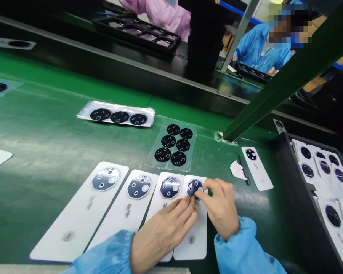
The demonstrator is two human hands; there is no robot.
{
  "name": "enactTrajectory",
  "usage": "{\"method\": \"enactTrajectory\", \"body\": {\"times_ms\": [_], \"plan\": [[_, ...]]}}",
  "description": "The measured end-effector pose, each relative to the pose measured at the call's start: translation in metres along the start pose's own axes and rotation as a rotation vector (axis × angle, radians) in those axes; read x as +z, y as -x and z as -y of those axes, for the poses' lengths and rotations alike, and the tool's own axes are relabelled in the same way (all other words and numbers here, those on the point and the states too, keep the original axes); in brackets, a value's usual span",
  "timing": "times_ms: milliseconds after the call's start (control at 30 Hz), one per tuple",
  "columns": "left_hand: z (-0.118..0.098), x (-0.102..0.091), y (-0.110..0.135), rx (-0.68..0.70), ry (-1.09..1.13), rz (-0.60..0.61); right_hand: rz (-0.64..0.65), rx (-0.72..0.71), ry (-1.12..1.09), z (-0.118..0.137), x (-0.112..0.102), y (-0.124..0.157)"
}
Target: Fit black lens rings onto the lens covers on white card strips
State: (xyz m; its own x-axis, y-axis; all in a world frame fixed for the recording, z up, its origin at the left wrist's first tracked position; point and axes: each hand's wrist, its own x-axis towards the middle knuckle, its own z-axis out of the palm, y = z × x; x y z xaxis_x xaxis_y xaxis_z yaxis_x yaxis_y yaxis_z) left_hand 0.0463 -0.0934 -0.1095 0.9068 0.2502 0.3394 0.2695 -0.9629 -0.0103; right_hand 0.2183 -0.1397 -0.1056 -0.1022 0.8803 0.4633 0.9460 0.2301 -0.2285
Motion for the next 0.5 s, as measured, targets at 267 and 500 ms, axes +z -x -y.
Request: {"method": "enactTrajectory", "body": {"times_ms": [267,500], "plan": [[-0.0004,0.0017,0.0018,0.001,0.01,0.026,0.002,-0.026,0.014,-0.0007,-0.0001,-0.0009],[0.0,-0.0002,-0.0002,0.003,0.007,0.012,0.033,-0.033,0.021,-0.0015,-0.0003,0.0008]]}}
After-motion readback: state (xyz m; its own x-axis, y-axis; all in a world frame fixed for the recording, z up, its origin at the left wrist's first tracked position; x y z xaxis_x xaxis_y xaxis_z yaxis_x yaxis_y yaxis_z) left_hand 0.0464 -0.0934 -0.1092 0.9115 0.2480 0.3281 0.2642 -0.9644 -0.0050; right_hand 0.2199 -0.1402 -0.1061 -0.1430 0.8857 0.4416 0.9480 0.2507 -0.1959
